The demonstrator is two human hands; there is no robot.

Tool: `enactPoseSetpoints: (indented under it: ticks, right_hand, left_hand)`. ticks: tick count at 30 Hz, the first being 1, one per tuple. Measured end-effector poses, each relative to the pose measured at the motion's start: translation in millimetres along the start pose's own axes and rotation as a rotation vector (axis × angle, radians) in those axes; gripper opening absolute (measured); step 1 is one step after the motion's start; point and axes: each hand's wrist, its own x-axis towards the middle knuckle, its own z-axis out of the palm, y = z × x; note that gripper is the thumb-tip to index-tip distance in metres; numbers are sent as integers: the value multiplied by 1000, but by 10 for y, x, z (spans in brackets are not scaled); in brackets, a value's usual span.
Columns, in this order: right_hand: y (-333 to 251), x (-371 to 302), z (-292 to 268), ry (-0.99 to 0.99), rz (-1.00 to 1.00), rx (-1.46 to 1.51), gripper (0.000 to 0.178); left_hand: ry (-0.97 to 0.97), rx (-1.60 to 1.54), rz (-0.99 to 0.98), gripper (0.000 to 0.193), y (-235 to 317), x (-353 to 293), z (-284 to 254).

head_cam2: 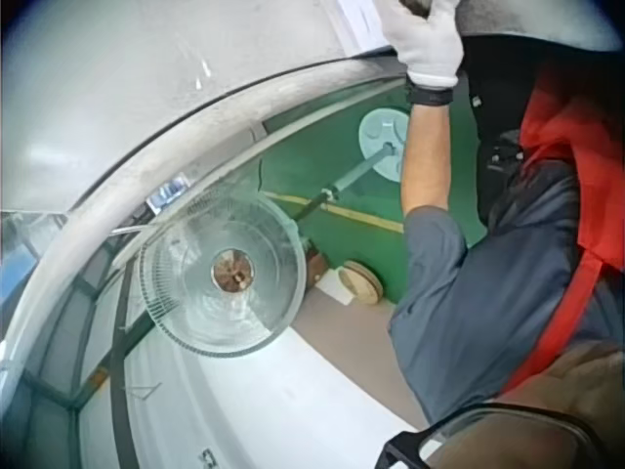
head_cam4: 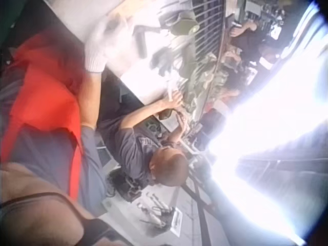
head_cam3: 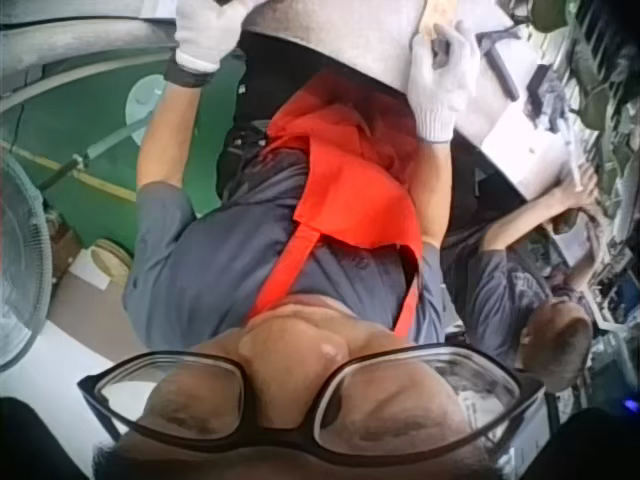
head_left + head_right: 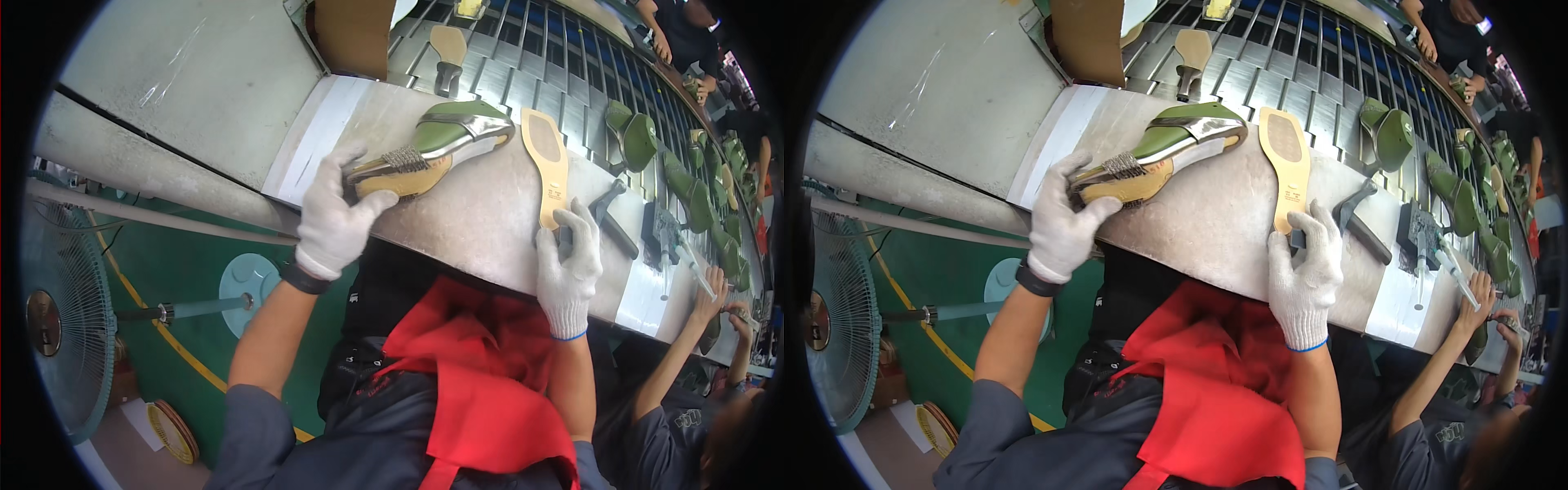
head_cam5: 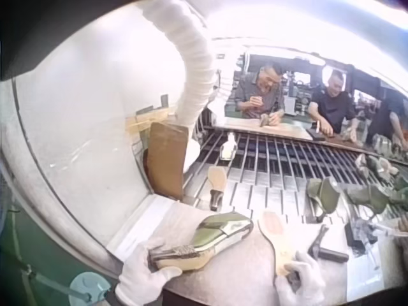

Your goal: The person assembles a high-heeled shoe by hammering the silver trim around the heel and then pressing the sole onto the bottom of the shoe.

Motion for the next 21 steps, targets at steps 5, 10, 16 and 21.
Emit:
enactPoseSetpoints:
  ticks: [5, 10, 16, 21]
  right_hand:
    - [-133, -435, -424, 6, 255, 513, 14]
    - [-418, -1185, -847, -42, 591, 1452, 37]
    - [-194, -1172, -638, -450, 1088, 1372, 37]
    - [-464, -945, -851, -225, 807, 1319, 36]
  left_hand:
    - [17, -365, -55, 41, 954, 256, -375]
    - [69, -691, 123, 42, 908, 564, -108]
    - [5, -779, 173, 41, 1044, 845, 200]
    - [-165, -894, 55, 47, 1577, 768, 401]
